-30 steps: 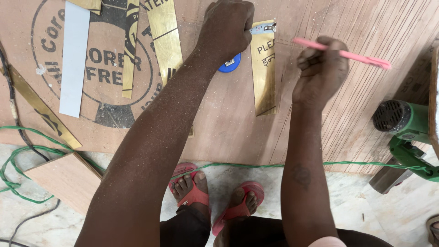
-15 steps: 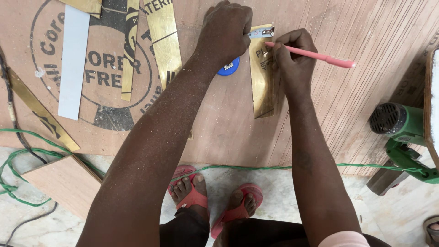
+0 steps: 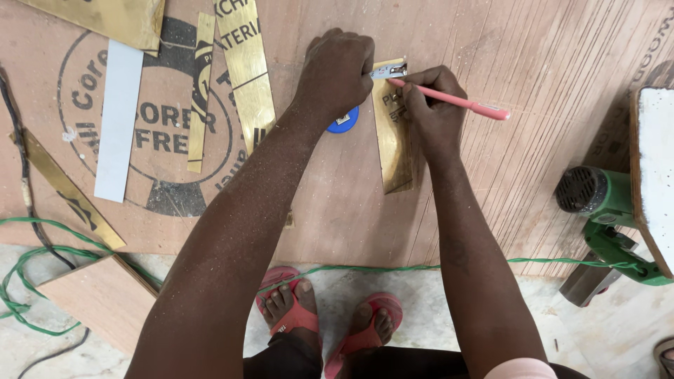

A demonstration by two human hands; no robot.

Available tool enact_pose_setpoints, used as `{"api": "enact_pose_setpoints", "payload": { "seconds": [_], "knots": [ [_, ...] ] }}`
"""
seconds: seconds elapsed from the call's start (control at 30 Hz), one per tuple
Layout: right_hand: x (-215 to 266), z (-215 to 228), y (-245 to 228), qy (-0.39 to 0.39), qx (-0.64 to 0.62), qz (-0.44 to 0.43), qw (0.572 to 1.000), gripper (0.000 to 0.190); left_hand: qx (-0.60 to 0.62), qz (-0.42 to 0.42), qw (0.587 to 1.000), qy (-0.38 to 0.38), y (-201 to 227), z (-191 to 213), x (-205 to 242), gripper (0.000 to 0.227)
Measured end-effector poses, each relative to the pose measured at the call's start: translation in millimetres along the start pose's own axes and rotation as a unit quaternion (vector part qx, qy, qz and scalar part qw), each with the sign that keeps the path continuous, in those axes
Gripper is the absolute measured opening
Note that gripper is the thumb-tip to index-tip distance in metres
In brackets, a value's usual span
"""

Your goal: The person marks a line on a wooden plank using a ruler and a pink pencil. They then use a green circular saw to cut the plank along the marked line. After the cut, the person measures and marks another piece of wood with a tape measure and pencil.

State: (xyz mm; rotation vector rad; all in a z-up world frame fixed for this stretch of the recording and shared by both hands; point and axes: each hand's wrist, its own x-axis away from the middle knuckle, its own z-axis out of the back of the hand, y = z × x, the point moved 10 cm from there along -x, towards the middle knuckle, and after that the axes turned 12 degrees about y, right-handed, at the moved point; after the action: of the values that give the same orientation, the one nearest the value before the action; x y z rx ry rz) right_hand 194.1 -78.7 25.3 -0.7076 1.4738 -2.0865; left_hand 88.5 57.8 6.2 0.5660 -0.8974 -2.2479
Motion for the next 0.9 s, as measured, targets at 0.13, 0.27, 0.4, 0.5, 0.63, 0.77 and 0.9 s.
{"api": "enact_pose_setpoints", "payload": {
  "seconds": [0.13, 0.27, 0.4, 0.5, 0.63, 0.77, 0.9],
  "knots": [
    [-0.4, 0.3, 0.5, 0.009, 0.01, -0.016, 1.0, 0.002, 0.0, 0.006, 1.0, -0.009, -0.3, -0.7, 0.0, 0.017],
    [-0.8, 1.0, -0.3, 0.015, 0.03, -0.016, 0.999, 0.002, -0.005, 0.015, 1.0, -0.015, -1.0, -1.8, 0.2, 0.016],
    [-1.2, 1.7, 0.9, 0.014, 0.04, -0.016, 0.999, 0.002, -0.008, 0.014, 1.0, -0.014, -1.7, -2.7, -0.3, 0.016],
    [-1.2, 1.0, 0.3, 0.011, 0.046, -0.002, 0.999, 0.004, -0.011, 0.018, 1.0, -0.019, -2.6, -4.0, 0.1, 0.016],
    [-2.2, 1.2, 1.3, 0.01, 0.041, -0.003, 0.999, 0.002, -0.012, 0.014, 1.0, -0.018, -1.3, -2.8, -0.6, 0.017],
    [-1.7, 1.8, 3.1, 0.015, 0.044, -0.012, 0.999, 0.002, -0.009, 0.023, 0.999, -0.025, -2.7, -4.4, 0.5, 0.018],
    [-1.0, -0.2, 0.0, 0.009, 0.024, -0.005, 1.0, 0.0, -0.011, 0.016, 1.0, -0.015, -0.5, -1.9, -0.3, 0.019]
  ]
}}
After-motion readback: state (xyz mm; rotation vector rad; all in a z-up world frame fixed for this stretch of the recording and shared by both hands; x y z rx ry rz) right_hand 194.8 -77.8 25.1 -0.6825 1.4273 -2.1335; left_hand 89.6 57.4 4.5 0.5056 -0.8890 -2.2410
